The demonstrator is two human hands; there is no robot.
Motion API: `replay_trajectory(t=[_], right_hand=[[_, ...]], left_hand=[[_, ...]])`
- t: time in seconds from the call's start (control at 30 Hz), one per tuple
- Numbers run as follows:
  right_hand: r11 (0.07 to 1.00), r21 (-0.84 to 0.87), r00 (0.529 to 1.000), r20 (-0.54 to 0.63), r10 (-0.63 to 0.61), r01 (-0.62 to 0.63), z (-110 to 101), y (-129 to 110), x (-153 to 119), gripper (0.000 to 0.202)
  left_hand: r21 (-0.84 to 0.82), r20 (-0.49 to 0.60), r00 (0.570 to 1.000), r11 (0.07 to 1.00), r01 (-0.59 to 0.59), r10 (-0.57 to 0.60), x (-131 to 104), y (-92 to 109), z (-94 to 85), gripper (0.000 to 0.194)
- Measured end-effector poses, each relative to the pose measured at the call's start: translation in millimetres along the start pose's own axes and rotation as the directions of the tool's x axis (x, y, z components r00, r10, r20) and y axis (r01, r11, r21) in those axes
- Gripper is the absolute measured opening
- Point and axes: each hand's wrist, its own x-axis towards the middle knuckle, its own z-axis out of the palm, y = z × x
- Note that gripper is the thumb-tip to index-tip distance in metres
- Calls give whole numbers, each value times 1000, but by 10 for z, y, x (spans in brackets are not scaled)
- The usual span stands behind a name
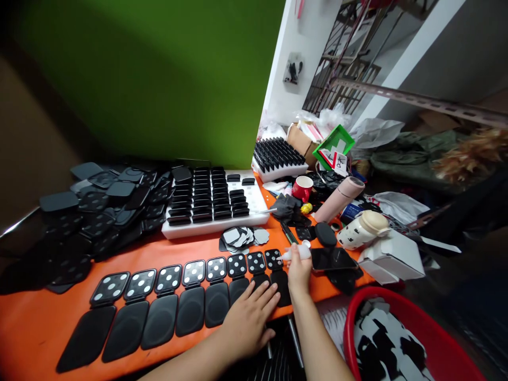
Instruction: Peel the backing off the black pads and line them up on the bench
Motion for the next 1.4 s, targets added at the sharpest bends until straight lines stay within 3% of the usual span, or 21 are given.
replay_trajectory(t=[0.17,0.37,0.5,0.83,1.4], right_hand=[[1000,-2,991,128,30,-30,138,-66,-150,42],[994,-100,976,217,-22,44,282,-135,-341,36],[981,-161,972,226,-68,107,301,-146,-367,32],[959,-228,965,237,-113,169,277,-123,-325,32],[982,-176,983,179,-31,63,405,-100,-199,39]], left_hand=[[-8,-22,1000,1000,21,-21,-10,24,-26,65],[1,-5,999,999,51,-51,-307,-5,-104,59],[-3,1,998,998,65,-65,-452,-30,-78,58],[4,-43,996,997,81,-80,-454,-39,-25,52],[-15,-49,995,996,83,-84,-463,-45,-28,50]])
